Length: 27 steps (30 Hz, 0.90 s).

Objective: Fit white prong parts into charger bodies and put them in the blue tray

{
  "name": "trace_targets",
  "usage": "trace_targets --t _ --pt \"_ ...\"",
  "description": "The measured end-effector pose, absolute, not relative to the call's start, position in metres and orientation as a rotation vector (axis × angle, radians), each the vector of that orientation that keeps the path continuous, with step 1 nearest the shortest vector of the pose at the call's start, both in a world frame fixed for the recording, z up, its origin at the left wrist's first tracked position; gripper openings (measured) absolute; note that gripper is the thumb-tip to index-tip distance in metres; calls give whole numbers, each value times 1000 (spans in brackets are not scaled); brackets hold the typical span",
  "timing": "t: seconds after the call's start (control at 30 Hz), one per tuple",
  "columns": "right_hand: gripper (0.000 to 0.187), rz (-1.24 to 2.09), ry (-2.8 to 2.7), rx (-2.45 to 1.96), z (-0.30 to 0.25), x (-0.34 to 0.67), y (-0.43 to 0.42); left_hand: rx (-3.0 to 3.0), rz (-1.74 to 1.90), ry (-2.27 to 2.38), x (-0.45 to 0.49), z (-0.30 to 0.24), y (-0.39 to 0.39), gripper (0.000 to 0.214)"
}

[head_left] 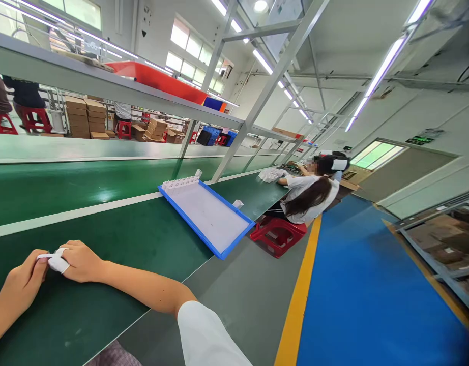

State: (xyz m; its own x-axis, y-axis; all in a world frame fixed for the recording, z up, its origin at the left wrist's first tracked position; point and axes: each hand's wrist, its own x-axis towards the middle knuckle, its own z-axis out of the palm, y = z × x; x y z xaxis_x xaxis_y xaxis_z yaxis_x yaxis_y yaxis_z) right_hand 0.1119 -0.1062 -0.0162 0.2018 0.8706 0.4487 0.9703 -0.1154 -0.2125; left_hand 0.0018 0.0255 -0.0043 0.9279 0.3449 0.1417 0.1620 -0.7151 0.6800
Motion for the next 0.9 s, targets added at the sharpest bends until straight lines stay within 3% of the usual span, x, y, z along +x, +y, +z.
trace_targets --t 0.47,0.67,0.77,0.9 --pt "14 -347 -1678 -2010 -21 111 -107 2364 370 288 1 -6 26 27" --pt "22 -345 -1536 -1935 -27 113 -105 2334 407 217 7 -8 29 35" --pt "29 -306 -1339 -1850 -27 107 -108 2245 536 233 1 21 21 40" --pt "39 -228 -1312 -1680 -27 104 -111 1818 643 178 -43 105 -10 44"
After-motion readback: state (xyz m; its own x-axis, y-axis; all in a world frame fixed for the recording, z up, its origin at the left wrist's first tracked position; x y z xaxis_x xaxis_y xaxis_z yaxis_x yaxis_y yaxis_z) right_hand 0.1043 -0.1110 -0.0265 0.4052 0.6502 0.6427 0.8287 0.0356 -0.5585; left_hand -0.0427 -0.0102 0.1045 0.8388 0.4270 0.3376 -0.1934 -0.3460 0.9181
